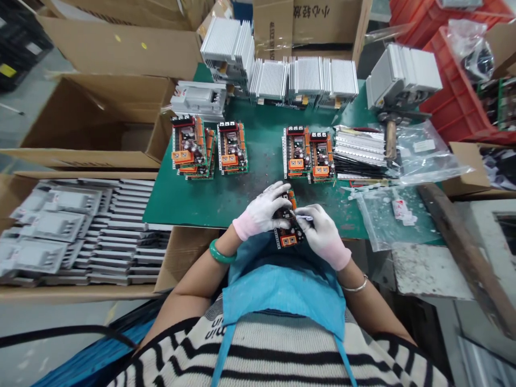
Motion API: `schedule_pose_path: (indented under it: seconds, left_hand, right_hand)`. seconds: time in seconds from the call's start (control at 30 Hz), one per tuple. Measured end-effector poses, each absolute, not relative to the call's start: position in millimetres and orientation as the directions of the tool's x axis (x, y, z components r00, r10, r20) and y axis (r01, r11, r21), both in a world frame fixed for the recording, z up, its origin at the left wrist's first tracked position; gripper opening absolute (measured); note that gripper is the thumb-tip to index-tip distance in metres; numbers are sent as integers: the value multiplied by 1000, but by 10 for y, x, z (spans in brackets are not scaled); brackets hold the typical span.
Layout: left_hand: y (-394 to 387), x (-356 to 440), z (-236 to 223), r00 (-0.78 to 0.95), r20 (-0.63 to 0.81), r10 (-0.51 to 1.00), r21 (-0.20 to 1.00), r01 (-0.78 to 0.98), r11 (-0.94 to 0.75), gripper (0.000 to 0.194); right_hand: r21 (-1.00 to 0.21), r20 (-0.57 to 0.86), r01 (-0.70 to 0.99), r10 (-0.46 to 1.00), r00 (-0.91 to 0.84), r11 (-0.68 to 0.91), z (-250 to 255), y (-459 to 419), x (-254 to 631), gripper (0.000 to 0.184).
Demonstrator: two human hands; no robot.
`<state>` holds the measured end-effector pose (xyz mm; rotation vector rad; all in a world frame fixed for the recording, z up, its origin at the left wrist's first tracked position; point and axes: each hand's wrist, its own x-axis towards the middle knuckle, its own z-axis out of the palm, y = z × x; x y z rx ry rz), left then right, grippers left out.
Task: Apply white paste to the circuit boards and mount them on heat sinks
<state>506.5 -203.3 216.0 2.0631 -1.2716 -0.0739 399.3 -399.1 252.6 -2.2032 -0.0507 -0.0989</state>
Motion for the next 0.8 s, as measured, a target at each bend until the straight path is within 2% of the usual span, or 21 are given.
schedule_pose_path:
  seconds: [0.2,0.37,0.63,0.8]
  left_hand:
    - [-2031,5047,2147,516,315,-797,590,-764,-261,60]
    - [-2036,5044,2146,524,323,-788,594,-761,-262,59]
    - [-2044,5042,2183,540,290,-790,610,-740,-282,59]
    - [-2049,5044,2181,555,281,-783,616,-730,-296,57]
  right_hand:
    - [-721,105,92,23,994,-687,2513,-3948,4099,15]
    - [-757,132,141,62,989,-638,2487,-3959,4151,14]
    - [-794,139,130,31,990,-593,2458,-3962,4174,12]
    - [-791,155,179,91,984,-585,2462,-3990,4205,12]
